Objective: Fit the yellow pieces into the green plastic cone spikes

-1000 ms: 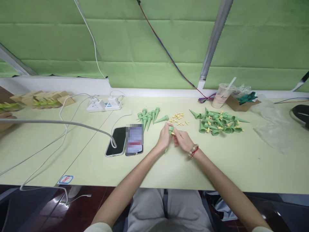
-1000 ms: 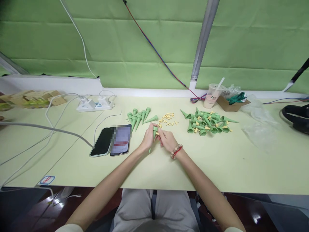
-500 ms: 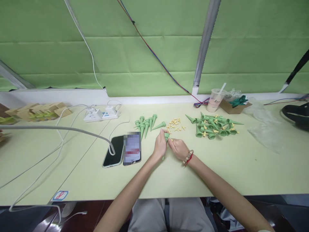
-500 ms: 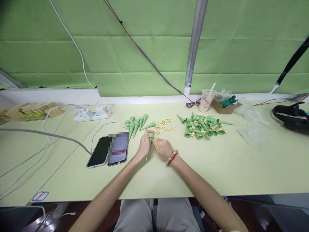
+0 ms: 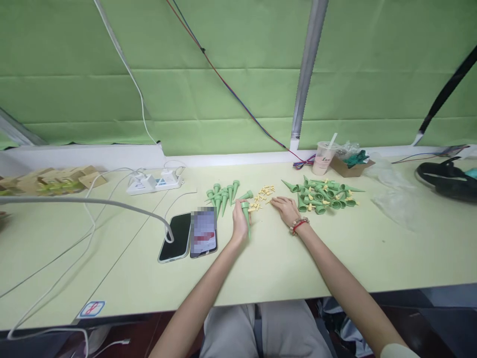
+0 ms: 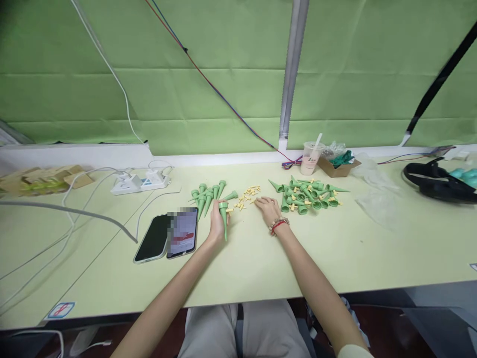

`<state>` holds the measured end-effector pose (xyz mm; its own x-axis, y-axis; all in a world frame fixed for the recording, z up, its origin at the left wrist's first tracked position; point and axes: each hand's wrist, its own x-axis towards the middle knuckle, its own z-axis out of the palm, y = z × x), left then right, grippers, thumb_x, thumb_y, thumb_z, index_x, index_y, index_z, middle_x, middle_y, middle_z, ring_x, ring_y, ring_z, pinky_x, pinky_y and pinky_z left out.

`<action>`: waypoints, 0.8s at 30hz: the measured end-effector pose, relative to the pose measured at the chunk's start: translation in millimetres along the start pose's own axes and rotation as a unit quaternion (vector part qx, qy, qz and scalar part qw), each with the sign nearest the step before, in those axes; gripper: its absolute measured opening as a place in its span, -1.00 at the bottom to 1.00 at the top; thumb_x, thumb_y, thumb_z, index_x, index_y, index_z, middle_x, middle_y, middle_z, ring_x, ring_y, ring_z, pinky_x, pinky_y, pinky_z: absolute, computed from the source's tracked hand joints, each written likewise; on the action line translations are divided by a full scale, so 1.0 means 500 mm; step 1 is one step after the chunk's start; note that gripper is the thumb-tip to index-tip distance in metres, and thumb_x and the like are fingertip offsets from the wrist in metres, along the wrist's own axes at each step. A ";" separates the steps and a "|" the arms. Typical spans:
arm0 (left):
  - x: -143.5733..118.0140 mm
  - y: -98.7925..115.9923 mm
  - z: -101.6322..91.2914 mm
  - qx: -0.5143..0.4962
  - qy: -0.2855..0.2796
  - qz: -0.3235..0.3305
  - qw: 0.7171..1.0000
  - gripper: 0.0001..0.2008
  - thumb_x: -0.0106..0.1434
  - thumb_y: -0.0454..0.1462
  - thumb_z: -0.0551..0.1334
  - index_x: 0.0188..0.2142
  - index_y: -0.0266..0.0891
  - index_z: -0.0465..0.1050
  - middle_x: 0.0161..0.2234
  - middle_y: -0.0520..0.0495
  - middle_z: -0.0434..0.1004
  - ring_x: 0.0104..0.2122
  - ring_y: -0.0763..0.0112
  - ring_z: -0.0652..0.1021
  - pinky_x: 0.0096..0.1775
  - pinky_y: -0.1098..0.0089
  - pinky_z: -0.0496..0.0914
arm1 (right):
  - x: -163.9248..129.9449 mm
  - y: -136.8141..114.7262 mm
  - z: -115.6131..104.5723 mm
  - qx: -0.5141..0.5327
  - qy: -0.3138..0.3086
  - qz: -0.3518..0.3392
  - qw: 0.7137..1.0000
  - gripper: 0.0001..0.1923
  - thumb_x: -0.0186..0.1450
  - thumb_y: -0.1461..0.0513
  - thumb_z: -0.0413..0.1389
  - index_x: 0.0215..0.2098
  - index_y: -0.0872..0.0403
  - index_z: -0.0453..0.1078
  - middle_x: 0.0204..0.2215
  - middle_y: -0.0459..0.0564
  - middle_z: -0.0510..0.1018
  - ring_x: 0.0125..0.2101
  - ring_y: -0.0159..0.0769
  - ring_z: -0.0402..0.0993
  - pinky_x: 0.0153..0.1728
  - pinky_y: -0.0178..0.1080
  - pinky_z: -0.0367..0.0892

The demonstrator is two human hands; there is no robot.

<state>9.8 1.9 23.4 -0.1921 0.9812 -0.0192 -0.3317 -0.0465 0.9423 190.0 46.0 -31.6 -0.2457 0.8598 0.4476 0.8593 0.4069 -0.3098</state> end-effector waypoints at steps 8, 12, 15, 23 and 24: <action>0.007 0.000 -0.003 -0.068 -0.075 -0.088 0.991 -0.62 0.17 0.03 -0.06 -0.45 -0.23 0.23 -0.84 0.18 0.00 -0.82 0.61 0.07 -0.70 0.52 -0.04 | 0.001 -0.039 -0.020 0.055 0.015 0.026 0.998 -0.86 0.20 0.21 0.11 -0.40 0.03 0.52 -0.40 0.03 0.58 -0.30 -0.23 0.40 -0.28 -0.19 0.20; 0.010 0.000 -0.005 -0.061 -0.075 -0.092 0.991 -0.59 0.16 0.06 -0.05 -0.45 -0.24 0.25 -0.85 0.18 0.00 -0.81 0.61 0.07 -0.69 0.53 -0.05 | 0.001 -0.065 -0.033 0.326 0.141 0.167 0.920 -0.71 0.08 0.04 0.17 -0.45 0.11 0.50 -0.50 0.03 0.55 -0.48 -0.28 0.43 -0.42 -0.22 0.33; 0.011 -0.002 -0.005 -0.042 -0.085 -0.133 0.987 -0.54 0.16 0.10 -0.07 -0.53 -0.24 0.20 -0.85 0.16 -0.01 -0.80 0.62 0.08 -0.70 0.55 -0.08 | 0.002 -0.097 -0.041 0.517 0.113 0.247 0.812 -0.60 -0.04 -0.02 0.21 -0.42 0.14 0.49 -0.60 -0.03 0.52 -0.56 -0.32 0.44 -0.44 -0.19 0.41; 0.012 -0.021 0.001 0.044 -0.049 -0.030 0.997 -0.47 0.15 0.16 -0.11 -0.37 -0.25 0.27 -0.81 0.16 0.08 -0.80 0.58 0.15 -0.71 0.54 0.00 | -0.014 -0.153 -0.044 0.495 0.034 0.113 0.861 -0.70 0.11 0.06 0.12 -0.31 0.09 0.48 -0.31 0.06 0.55 -0.36 -0.30 0.48 -0.33 -0.24 0.41; 0.011 -0.021 0.000 0.058 -0.048 -0.007 0.997 -0.47 0.15 0.16 -0.11 -0.34 -0.25 0.27 -0.80 0.16 0.09 -0.80 0.58 0.16 -0.70 0.54 0.01 | -0.016 -0.153 -0.042 0.485 0.020 0.112 0.867 -0.70 0.11 0.07 0.12 -0.30 0.09 0.48 -0.35 0.06 0.56 -0.39 -0.30 0.48 -0.34 -0.24 0.41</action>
<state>12.2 8.0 13.4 -0.0980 0.9952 -0.0061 -0.2235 -0.0160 0.9746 135.7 1.7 6.2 -0.0893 0.9473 0.3076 0.0981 0.3157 -0.9438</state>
